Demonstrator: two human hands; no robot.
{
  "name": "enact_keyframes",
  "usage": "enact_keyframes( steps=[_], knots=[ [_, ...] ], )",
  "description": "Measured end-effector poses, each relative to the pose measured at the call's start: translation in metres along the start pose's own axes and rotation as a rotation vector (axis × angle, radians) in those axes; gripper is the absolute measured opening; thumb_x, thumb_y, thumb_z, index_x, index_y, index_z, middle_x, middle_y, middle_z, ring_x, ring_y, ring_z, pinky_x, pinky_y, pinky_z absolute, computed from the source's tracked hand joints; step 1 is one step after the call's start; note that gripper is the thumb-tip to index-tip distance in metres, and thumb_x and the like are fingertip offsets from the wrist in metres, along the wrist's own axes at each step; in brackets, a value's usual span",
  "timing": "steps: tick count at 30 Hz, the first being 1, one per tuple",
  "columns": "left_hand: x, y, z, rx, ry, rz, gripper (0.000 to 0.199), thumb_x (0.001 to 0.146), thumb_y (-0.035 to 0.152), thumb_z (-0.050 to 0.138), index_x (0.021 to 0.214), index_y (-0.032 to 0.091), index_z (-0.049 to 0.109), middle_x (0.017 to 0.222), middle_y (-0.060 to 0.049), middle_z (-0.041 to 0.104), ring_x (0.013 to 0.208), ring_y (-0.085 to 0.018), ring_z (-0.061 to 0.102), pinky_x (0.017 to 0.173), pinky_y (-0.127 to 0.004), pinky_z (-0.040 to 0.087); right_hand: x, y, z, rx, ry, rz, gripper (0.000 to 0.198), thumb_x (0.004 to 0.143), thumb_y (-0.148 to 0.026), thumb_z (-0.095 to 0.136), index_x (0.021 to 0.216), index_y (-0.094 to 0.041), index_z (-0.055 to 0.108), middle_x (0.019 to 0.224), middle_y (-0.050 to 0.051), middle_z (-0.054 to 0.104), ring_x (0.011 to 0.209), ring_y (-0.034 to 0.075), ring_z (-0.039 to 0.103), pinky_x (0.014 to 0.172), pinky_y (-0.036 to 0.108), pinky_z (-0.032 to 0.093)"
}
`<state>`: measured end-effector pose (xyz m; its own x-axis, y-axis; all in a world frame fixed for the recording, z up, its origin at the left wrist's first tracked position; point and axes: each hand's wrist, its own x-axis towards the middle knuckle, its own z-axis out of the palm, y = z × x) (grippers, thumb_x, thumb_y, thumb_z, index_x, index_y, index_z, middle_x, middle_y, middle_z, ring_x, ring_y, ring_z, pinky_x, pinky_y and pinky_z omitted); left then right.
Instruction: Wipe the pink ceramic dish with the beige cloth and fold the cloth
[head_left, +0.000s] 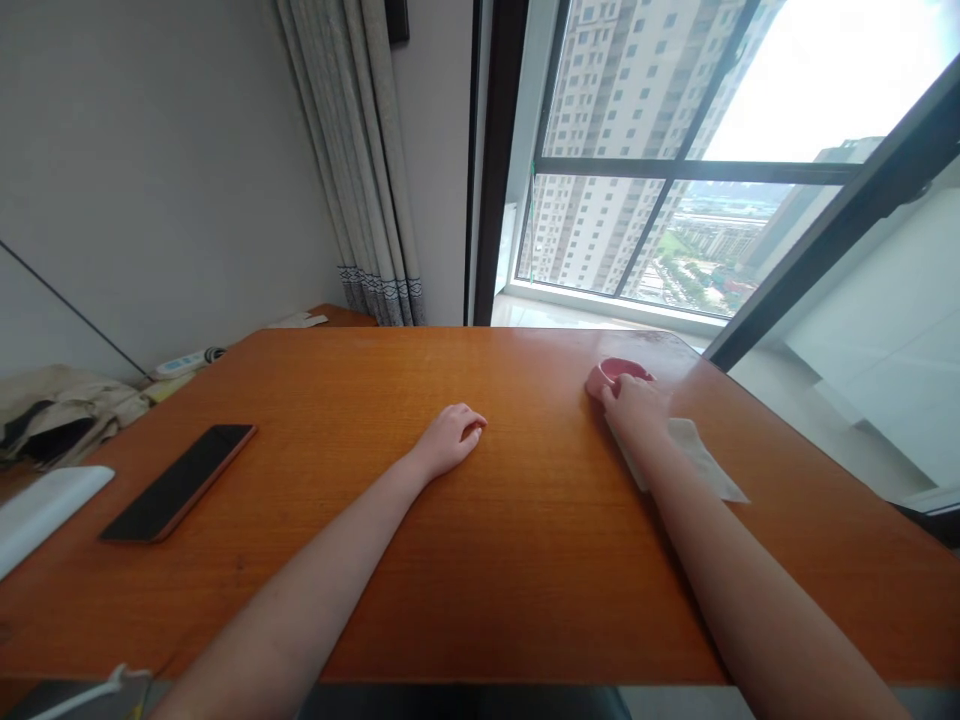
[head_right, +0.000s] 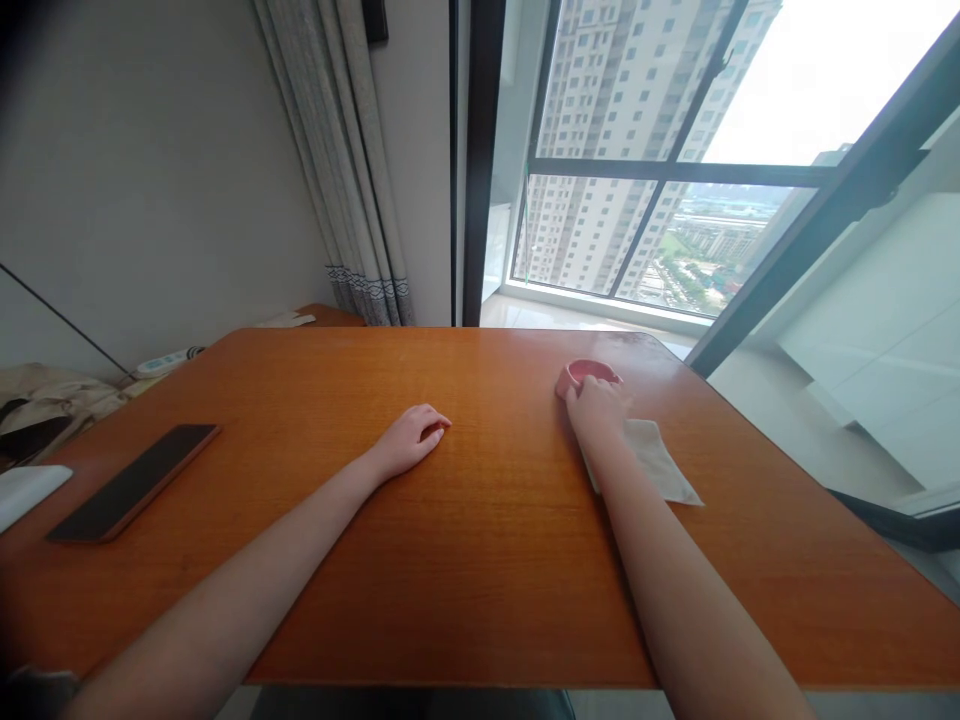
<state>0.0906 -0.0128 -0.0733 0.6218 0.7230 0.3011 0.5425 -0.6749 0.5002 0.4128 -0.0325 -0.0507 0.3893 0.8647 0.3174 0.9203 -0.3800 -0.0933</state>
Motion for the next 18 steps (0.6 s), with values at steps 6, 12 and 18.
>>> enact_keyframes(
  steps=[6, 12, 18],
  knots=[
    [-0.002, -0.002, 0.000, -0.017, 0.031, 0.011, 0.024, 0.086, 0.025, 0.044, 0.099, 0.019, 0.064, 0.106, -0.008, 0.059, 0.104, -0.020, 0.054, 0.096, -0.036, 0.043, -0.003, -0.001, 0.004, 0.000, -0.003, -0.076, 0.020, 0.083, -0.030, 0.050, 0.086, -0.012, 0.059, 0.097, 0.016, 0.062, 0.094, 0.028, 0.051, 0.085, 0.038, 0.038],
    [-0.006, 0.001, -0.007, 0.116, 0.149, 0.009, 0.040, 0.085, 0.028, 0.050, 0.125, 0.022, 0.050, 0.146, -0.011, 0.030, 0.135, -0.027, 0.027, 0.110, -0.047, 0.028, -0.031, -0.058, -0.016, 0.174, 0.040, -0.447, 0.008, 0.083, -0.025, 0.055, 0.080, -0.018, 0.055, 0.091, 0.011, 0.061, 0.092, 0.026, 0.050, 0.082, 0.036, 0.041],
    [-0.004, 0.027, -0.019, 0.360, 0.112, 0.213, 0.042, 0.084, 0.036, 0.056, 0.123, 0.021, 0.051, 0.142, -0.013, 0.038, 0.138, -0.030, 0.021, 0.111, -0.055, 0.016, -0.076, -0.116, -0.023, 0.396, -0.005, -0.920, 0.004, 0.085, -0.022, 0.053, 0.085, -0.021, 0.058, 0.089, 0.007, 0.061, 0.092, 0.023, 0.051, 0.098, 0.045, 0.036]
  ],
)
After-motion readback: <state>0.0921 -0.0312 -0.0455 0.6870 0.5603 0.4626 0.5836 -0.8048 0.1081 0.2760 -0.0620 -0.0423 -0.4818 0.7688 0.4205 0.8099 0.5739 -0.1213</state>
